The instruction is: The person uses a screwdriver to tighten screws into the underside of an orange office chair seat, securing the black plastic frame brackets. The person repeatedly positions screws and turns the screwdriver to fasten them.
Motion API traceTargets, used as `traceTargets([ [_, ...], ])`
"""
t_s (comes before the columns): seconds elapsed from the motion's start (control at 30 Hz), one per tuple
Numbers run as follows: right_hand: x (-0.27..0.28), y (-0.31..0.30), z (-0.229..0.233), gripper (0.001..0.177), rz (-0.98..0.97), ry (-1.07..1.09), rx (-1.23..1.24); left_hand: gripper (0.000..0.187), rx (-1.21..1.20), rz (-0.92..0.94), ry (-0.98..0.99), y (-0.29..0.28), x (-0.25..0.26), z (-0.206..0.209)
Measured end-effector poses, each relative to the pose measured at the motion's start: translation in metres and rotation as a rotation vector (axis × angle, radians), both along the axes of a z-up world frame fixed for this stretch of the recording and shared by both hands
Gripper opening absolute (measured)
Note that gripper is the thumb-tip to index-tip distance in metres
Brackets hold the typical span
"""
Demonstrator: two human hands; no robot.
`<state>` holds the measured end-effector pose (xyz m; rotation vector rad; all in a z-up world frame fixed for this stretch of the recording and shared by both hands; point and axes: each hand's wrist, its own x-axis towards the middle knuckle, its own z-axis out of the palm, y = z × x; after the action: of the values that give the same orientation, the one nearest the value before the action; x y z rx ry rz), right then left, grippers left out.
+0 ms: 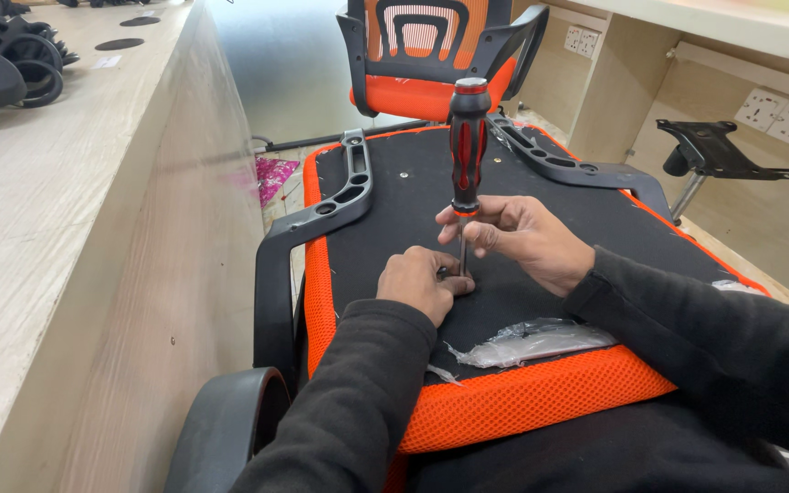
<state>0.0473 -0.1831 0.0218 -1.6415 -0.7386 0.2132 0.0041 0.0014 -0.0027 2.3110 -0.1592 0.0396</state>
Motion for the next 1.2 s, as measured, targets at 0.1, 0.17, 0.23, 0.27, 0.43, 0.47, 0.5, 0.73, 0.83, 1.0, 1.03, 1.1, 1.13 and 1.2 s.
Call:
traceTargets([
  [0.1, -0.002, 0.001, 0.003, 0.053, 0.112, 0.190, 0.225, 0.021, -0.016, -0.002, 0.043, 0.001, -0.001, 0.002],
  [0.17, -0.001, -0.001, 0.001, 0.054, 0.100, 0.173, 0.217, 0.020, -0.021, -0.018, -0.001, 0.000, 0.000, 0.001],
  [0.23, 0.001, 0.000, -0.001, 0.053, 0.091, 0.126, 0.201, 0.019, -0.018, -0.030, -0.010, 0.001, -0.001, 0.001],
  [0.27, 0.003, 0.001, -0.002, 0.052, 0.087, 0.087, 0.189, 0.019, -0.013, -0.036, 0.002, 0.001, -0.001, 0.002],
  [0.43, 0.006, 0.000, -0.007, 0.049, 0.004, 0.031, 0.171, 0.017, -0.003, -0.034, -0.017, 0.002, -0.004, 0.003],
  [0.47, 0.007, 0.000, -0.008, 0.048, -0.017, 0.011, 0.164, 0.016, 0.002, -0.030, 0.011, 0.001, -0.004, 0.004],
  [0.5, 0.007, 0.000, -0.008, 0.048, -0.039, -0.010, 0.156, 0.016, 0.007, -0.026, 0.039, 0.001, -0.004, 0.004],
  [0.73, 0.005, -0.001, -0.005, 0.043, -0.049, 0.010, 0.265, 0.022, 0.027, -0.048, -0.014, -0.001, -0.002, 0.004],
  [0.83, 0.010, -0.003, 0.001, 0.038, -0.071, 0.132, 0.446, 0.027, -0.012, -0.037, -0.090, 0.002, -0.001, 0.002],
  [1.0, 0.017, -0.016, -0.002, 0.038, -0.075, 0.340, 0.474, 0.030, -0.051, -0.011, -0.232, 0.001, 0.006, -0.006],
  [1.03, 0.020, -0.018, -0.003, 0.037, -0.066, 0.370, 0.483, 0.030, -0.040, -0.018, -0.247, 0.001, 0.007, -0.008],
  [1.1, 0.024, -0.020, -0.007, 0.035, -0.047, 0.430, 0.506, 0.030, -0.012, -0.032, -0.276, 0.001, 0.008, -0.009],
  [1.13, 0.026, -0.021, -0.008, 0.034, -0.072, 0.447, 0.474, 0.030, -0.009, -0.038, -0.279, 0.001, 0.008, -0.009],
  [1.2, 0.031, -0.023, -0.009, 0.033, -0.121, 0.480, 0.411, 0.031, -0.005, -0.050, -0.285, 0.001, 0.005, -0.006],
])
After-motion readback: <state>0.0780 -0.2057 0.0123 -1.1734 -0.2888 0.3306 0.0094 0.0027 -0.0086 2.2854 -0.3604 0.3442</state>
